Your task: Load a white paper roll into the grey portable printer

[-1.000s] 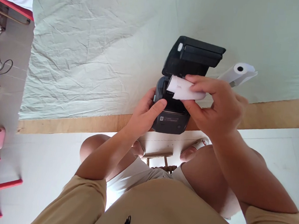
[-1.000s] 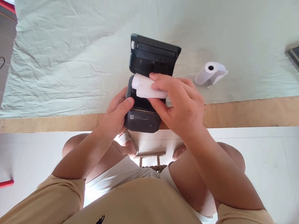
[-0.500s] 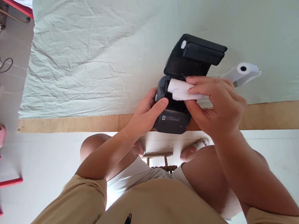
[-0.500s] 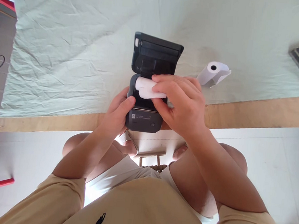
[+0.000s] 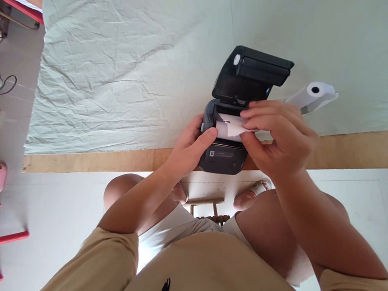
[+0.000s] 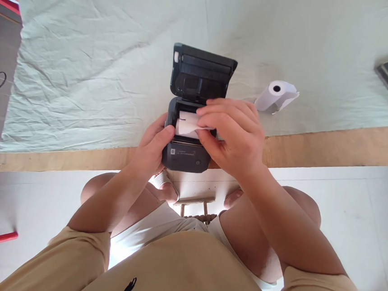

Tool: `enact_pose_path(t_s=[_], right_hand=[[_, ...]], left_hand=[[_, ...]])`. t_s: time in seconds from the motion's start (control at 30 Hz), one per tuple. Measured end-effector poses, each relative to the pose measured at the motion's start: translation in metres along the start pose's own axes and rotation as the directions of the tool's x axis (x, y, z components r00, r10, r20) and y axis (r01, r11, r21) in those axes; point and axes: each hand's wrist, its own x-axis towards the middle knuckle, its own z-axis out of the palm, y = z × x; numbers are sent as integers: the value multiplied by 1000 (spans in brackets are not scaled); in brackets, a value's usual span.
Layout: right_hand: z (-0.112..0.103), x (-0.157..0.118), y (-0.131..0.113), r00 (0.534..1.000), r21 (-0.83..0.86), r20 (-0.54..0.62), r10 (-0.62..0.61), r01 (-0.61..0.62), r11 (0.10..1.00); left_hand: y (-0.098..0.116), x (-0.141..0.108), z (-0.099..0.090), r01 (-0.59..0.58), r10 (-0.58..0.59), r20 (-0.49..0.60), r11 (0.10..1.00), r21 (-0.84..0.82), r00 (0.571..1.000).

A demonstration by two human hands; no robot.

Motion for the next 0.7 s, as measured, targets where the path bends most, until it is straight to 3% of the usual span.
enact_pose_path(t_s=[0.13,0.23,0.3,0.4,0.47,0.57,0.7], right_hand=[[2,-1,-12,987,191,-79,-143,156,969],[3,-4,-13,986,265,11,-168,159,951],[4,-6,-9,985,274,-57,-161,171,947],[6,-11,2,978,241,-207,-34,84,967],[7,-15,8,983,258,-153,100,-58,964],[9,-21,14,980,314,33,197,-197,929],[12,-23,19,963,424,-51,264,-218,879]], left_hand=[[-6,3,-8,-71,71,47,997,-13,996],[-12,6,-14,-137,138,96,990,-18,986],[-13,6,-16,-136,134,96,991,14,986],[-10,3,-14,-125,121,64,991,58,991],[-9,2,-13,-123,118,69,990,73,991],[-10,4,-13,-150,141,99,984,91,985],[-11,6,-16,-151,141,93,982,112,986]])
